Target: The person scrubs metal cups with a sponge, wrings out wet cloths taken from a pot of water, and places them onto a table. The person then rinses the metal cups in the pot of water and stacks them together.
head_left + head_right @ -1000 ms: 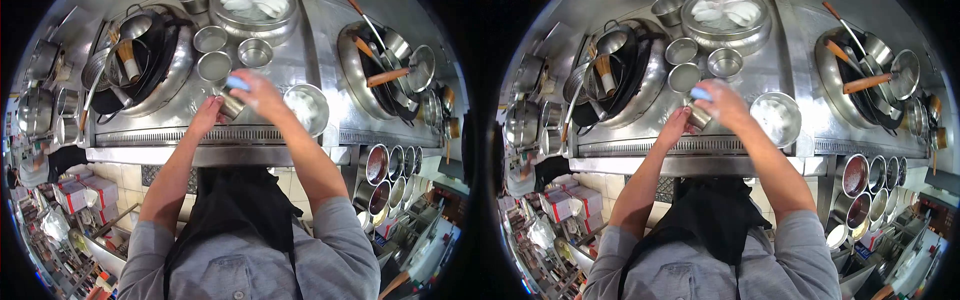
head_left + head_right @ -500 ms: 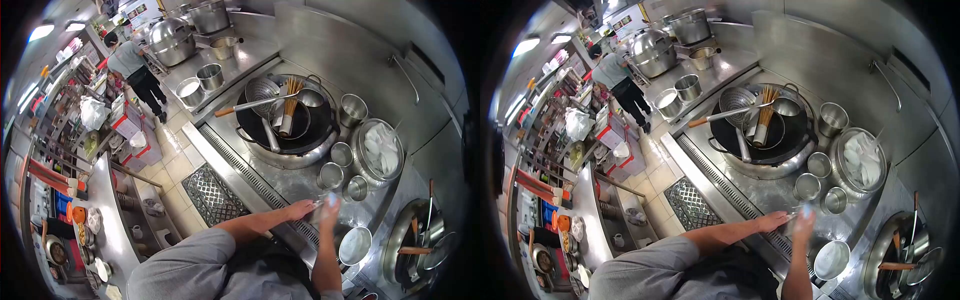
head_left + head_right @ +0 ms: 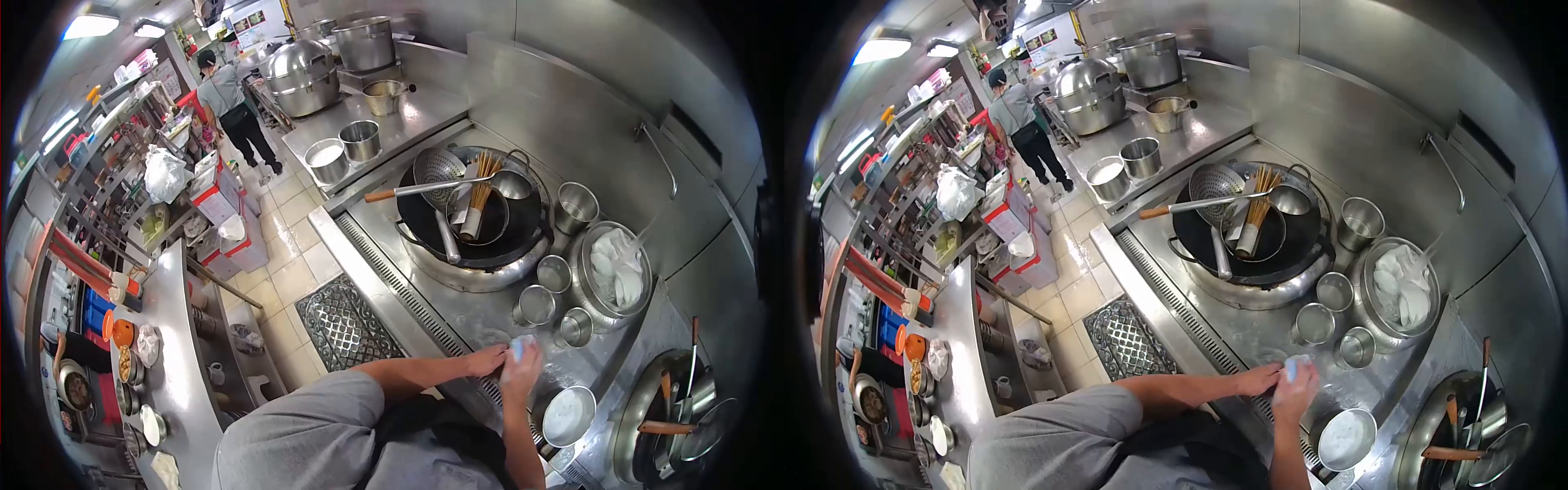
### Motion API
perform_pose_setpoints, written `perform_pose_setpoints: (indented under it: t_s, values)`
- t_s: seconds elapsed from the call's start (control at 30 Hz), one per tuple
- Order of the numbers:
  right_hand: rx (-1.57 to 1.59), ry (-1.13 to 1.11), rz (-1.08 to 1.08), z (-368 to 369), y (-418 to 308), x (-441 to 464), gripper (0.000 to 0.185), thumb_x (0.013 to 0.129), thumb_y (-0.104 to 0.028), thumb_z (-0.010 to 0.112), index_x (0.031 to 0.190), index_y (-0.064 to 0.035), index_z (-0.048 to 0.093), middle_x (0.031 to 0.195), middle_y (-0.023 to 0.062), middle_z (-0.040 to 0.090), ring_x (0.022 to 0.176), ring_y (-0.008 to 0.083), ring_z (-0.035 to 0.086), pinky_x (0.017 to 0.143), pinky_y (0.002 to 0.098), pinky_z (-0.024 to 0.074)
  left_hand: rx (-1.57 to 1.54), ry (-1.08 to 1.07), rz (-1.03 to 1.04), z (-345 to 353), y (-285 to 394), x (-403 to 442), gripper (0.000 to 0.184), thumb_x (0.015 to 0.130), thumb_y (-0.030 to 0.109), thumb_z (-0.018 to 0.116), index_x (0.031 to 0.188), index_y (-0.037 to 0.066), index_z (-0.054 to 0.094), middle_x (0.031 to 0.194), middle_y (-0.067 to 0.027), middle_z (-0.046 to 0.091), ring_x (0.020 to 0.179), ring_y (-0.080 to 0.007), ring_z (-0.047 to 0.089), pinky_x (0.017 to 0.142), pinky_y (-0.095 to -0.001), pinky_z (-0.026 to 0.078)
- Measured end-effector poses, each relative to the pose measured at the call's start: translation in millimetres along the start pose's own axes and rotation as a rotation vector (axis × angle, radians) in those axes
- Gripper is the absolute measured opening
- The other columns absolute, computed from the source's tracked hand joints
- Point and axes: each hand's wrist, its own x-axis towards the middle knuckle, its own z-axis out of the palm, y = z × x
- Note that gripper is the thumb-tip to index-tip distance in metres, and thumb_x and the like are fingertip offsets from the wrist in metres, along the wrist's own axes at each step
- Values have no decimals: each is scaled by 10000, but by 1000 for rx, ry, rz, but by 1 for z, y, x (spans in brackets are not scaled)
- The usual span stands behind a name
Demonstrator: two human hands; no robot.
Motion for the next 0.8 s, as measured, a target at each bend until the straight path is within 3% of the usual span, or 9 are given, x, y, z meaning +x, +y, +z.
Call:
perform_pose_setpoints:
  t_s: [0.13,0.23,0.33,0.47,0.53,0.6,0.67,0.73,0.8]
  values:
    - [468,-268,713,30,73,14,352,931,-221,654,1191,3,575,1143,285,578,1036,478,580,894,540,464,18,1,-22,3,10,-10,555,1093,482,361,1186,-31,552,1116,-244,595,1078,-356,580,957,-433,442]
    - [160,-6,166,2,17,1,332,966,-274,620,1141,6,579,1060,266,605,1000,476,585,862,533,460,116,4,-10,-2,11,-1,585,1092,504,340,1184,-36,545,1104,-269,586,1085,-379,576,959,-439,439]
    - [150,-75,231,7,30,-11,416,980,-357,597,1129,30,564,992,266,605,952,496,585,834,556,454,-56,113,153,14,1,-10,590,1087,513,340,1199,-36,525,1062,-290,597,1079,-432,592,953,-468,448]
    - [190,-342,514,16,55,-3,339,983,-283,559,1143,14,535,1114,292,584,1073,489,561,870,557,443,133,57,-5,-1,2,1,599,1097,517,300,1186,-29,531,993,-239,591,1087,-345,616,983,-437,457]
    - [88,-135,213,-3,11,3,344,970,-263,580,1148,29,544,1096,291,585,1049,498,559,855,556,444,219,102,38,10,-15,9,614,1097,520,289,1227,-32,526,1032,-235,609,1130,-352,618,1003,-431,456]
    - [76,-24,69,-6,8,-11,329,936,-214,635,1157,21,567,1033,279,592,967,501,576,825,568,454,-152,-36,-259,-6,67,-20,624,1090,536,295,1228,-21,540,1085,-256,635,1144,-384,616,1015,-446,450]
    - [184,-189,368,10,49,-6,349,920,-200,648,1172,23,556,1069,286,582,1013,497,563,865,558,455,-221,-43,-200,-11,84,-19,632,1089,539,288,1215,-20,557,1090,-247,649,1105,-374,634,970,-447,476]
    - [298,-324,619,12,60,5,366,912,-207,658,1174,27,553,1081,287,578,1026,490,558,884,549,454,-11,94,184,6,6,-3,642,1096,528,270,1186,-28,577,1047,-208,649,1013,-319,670,868,-434,534]
    - [72,-121,283,4,13,4,388,919,-238,659,1174,34,550,1098,296,585,1017,497,564,877,550,459,21,20,14,-3,0,15,641,1097,526,270,1205,-16,596,1042,-184,662,960,-287,673,835,-416,548]
